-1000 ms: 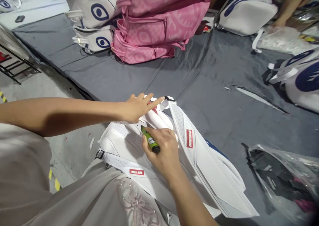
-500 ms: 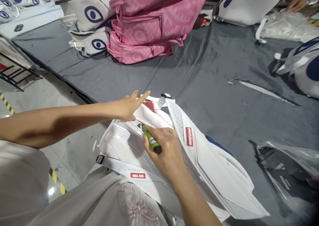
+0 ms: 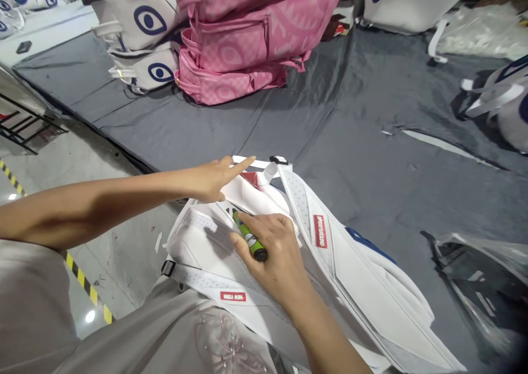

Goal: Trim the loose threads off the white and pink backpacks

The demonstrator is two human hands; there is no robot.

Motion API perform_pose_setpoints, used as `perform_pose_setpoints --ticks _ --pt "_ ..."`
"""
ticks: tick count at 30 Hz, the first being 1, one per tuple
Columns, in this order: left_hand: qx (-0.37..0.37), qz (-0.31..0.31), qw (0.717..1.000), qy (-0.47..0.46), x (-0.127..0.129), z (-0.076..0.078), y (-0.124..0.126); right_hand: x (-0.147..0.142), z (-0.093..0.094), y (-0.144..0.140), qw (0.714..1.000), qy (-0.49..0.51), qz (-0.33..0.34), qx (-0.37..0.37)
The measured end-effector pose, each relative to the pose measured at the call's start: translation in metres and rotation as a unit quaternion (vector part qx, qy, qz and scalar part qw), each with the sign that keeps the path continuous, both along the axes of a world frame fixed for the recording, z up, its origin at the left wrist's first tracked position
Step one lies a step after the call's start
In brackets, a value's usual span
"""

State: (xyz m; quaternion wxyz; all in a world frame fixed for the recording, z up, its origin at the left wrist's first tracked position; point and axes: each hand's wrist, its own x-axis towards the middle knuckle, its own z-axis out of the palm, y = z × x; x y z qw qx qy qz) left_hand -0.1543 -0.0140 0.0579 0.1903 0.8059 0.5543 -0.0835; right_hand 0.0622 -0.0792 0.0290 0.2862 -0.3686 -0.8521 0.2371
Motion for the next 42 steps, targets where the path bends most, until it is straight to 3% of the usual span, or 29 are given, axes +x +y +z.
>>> perform_pose_setpoints --ticks 3,6,16,21,25,31,35,42 --pt "-0.023 0.002 1.0 0.01 0.001 0.005 0.001 -0.005 0.001 -0.002 1.0 -0.007 -0.021 0.004" --pt "-0.028 0.007 1.0 -0.01 -0.001 0.007 -0.003 -0.014 0.001 -0.007 1.0 0.01 0.0 -0.007" --pt "-0.006 0.015 0.998 -0.058 -0.009 -0.006 -0.003 -0.021 -0.006 -0.009 0.999 0.028 0.02 0.01" --pt "-0.027 0.003 0.999 -0.026 -0.004 0.003 0.0 -0.016 0.0 0.004 0.998 0.005 -0.004 -0.055" --pt "-0.036 -0.007 0.999 -0.037 -0.002 0.005 -0.002 -0.019 0.004 0.011 0.995 0.0 0.016 -0.095" --pt "-0.021 0.027 0.999 -0.028 -0.004 -0.001 -0.006 -0.036 -0.002 -0.004 0.994 0.013 0.066 -0.09" --pt "-0.04 0.027 0.997 -0.06 -0.007 -0.002 -0.004 -0.031 -0.003 -0.005 0.992 0.026 0.088 -0.091" --pt "-0.049 0.017 0.993 -0.106 -0.012 -0.003 0.0 -0.023 -0.003 0.002 0.995 0.022 0.027 -0.093"
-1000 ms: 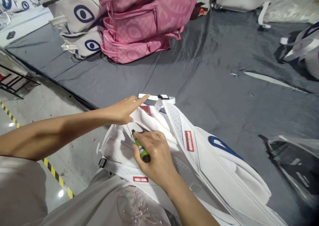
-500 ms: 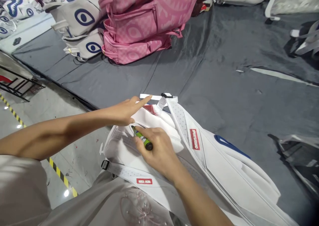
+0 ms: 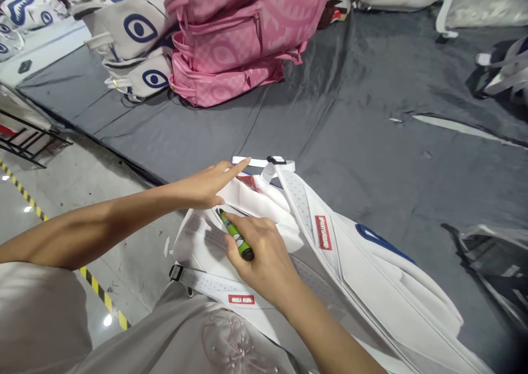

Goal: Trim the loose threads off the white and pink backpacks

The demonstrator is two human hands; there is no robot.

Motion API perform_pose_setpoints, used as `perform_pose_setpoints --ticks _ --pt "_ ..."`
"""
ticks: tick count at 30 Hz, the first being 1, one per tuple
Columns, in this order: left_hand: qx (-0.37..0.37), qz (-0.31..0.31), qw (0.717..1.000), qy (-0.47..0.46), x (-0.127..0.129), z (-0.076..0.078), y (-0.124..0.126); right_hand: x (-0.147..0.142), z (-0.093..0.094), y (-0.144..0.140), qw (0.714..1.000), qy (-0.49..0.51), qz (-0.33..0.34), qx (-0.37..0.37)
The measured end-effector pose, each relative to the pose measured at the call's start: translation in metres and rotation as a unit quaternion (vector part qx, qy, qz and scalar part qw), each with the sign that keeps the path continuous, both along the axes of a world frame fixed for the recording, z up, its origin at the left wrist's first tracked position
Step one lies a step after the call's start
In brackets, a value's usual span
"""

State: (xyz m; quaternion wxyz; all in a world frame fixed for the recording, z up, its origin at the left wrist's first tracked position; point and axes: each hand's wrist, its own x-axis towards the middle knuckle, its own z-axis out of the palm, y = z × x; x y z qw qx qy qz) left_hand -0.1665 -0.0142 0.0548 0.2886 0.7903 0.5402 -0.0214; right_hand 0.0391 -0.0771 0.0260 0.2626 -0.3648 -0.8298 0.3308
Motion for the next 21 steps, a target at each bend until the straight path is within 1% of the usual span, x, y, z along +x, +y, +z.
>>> perform_pose_setpoints --ticks 2,5,9,14,18,21 --pt "0.0 -0.005 1.0 -0.002 -0.001 -0.001 0.0 -0.001 -0.001 0.0 1.0 0.0 -0.007 0.0" --pt "-0.006 -0.009 1.0 0.004 -0.001 -0.002 0.001 -0.003 -0.003 0.003 1.0 -0.021 -0.011 -0.019" --pt "-0.025 -0.005 0.999 0.036 0.003 0.0 0.003 -0.007 -0.001 0.011 0.998 -0.055 -0.018 -0.016" --pt "-0.028 0.001 0.998 0.062 0.006 0.001 0.004 -0.011 0.0 0.016 0.997 -0.07 0.01 -0.026" --pt "-0.017 0.002 0.997 0.069 0.007 -0.001 0.002 -0.011 -0.003 0.014 0.997 -0.073 -0.024 0.0" --pt "-0.01 0.006 0.997 0.07 0.008 -0.003 0.001 -0.011 -0.003 0.012 0.998 -0.069 -0.012 0.004"
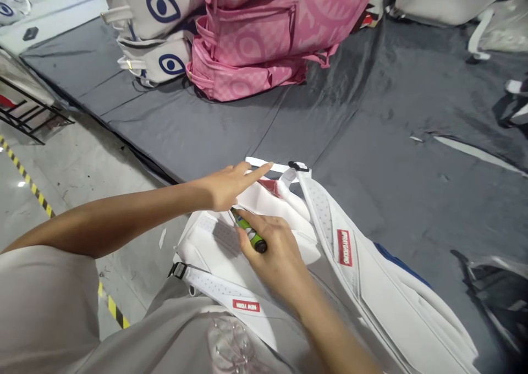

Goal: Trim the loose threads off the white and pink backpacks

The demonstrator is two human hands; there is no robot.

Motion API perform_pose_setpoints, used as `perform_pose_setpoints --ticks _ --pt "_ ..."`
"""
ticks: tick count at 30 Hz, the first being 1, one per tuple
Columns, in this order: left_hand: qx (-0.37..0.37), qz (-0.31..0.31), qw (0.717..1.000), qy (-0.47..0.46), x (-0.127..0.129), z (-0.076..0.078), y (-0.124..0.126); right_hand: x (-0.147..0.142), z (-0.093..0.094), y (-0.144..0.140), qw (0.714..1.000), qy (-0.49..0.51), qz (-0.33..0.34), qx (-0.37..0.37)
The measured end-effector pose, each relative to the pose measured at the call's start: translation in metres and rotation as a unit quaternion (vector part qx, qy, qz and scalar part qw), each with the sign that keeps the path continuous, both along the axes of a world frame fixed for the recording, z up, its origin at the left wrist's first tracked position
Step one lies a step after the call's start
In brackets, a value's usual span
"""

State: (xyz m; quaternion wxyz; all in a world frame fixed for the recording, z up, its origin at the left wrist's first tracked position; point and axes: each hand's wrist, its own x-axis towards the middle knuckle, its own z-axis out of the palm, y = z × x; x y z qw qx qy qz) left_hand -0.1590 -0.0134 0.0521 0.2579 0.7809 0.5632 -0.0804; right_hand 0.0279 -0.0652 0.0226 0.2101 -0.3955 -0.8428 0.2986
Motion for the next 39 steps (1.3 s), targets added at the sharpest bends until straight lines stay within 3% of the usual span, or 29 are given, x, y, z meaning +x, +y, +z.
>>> perform_pose_setpoints --ticks 5,12,16,20,23,28,33,39 --pt "0.022 -0.004 1.0 -0.001 0.0001 -0.0033 -0.0032 -0.0013 0.0009 -0.0034 0.999 -0.01 -0.029 0.043" --pt "0.038 -0.006 0.999 -0.01 -0.0008 -0.0067 -0.0045 -0.0038 0.0022 -0.0023 0.999 -0.006 -0.029 0.034" --pt "0.036 -0.004 0.999 -0.019 -0.0017 -0.007 -0.0049 -0.004 0.005 -0.0013 1.0 -0.001 -0.004 -0.017" --pt "0.035 -0.008 0.999 -0.02 -0.0018 -0.0052 -0.0053 -0.0033 0.0062 -0.0015 1.0 -0.005 -0.026 0.0" --pt "0.028 -0.007 0.999 -0.015 -0.0017 -0.0038 -0.0051 -0.0018 0.0071 -0.0009 0.999 0.009 0.0 -0.034" --pt "0.019 -0.008 1.0 -0.02 -0.0014 -0.0039 -0.0045 0.004 0.009 -0.001 0.998 -0.051 -0.03 0.023" --pt "0.026 0.001 0.999 -0.02 -0.001 -0.0043 -0.0051 0.0032 0.0075 0.0002 1.0 -0.012 0.006 -0.025" --pt "0.036 -0.008 0.999 -0.018 -0.0023 -0.0073 -0.0055 0.0004 0.0084 0.0015 1.0 -0.014 -0.02 -0.002"
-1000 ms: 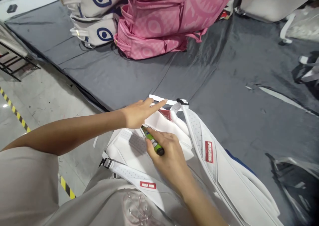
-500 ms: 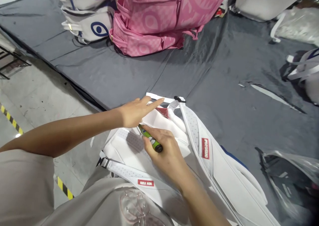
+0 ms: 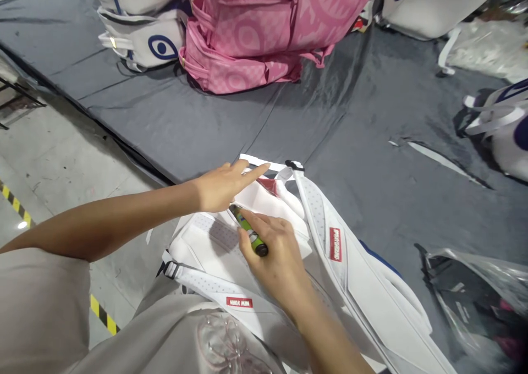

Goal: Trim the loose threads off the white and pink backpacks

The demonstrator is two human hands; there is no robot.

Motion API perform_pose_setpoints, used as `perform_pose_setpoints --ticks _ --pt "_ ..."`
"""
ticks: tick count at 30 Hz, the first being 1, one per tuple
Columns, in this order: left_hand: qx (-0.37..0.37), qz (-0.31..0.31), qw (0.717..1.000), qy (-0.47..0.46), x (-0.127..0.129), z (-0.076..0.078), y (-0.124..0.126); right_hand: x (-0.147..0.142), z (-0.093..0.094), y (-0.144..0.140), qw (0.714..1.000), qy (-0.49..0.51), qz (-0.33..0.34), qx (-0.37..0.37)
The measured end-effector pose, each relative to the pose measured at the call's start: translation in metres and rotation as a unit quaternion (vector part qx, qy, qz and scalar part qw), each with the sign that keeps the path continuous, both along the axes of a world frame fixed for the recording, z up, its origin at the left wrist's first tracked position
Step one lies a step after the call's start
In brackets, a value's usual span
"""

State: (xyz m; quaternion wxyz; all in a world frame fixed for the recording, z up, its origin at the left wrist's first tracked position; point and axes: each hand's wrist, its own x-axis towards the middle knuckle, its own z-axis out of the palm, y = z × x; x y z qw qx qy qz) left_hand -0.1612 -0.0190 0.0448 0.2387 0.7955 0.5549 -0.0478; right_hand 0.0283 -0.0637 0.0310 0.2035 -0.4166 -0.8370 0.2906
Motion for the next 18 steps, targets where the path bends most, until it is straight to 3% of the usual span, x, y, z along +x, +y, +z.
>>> perform_pose_setpoints --ticks 4,9,13,18 --pt "0.016 0.0 1.0 0.001 -0.0021 -0.0045 -0.0005 0.0018 0.0042 0.0051 0.996 0.024 0.05 -0.072" --pt "0.011 0.001 1.0 -0.006 -0.0012 -0.0056 0.0003 0.0019 0.0053 0.0029 0.999 -0.028 0.0 -0.027" --pt "0.014 0.007 1.0 -0.002 -0.0014 -0.0056 0.0001 -0.0008 0.0041 0.0016 0.998 0.002 0.036 -0.048" --pt "0.021 0.002 1.0 -0.003 -0.0025 -0.0062 -0.0008 -0.0009 0.0034 0.0026 1.0 -0.015 0.01 -0.025"
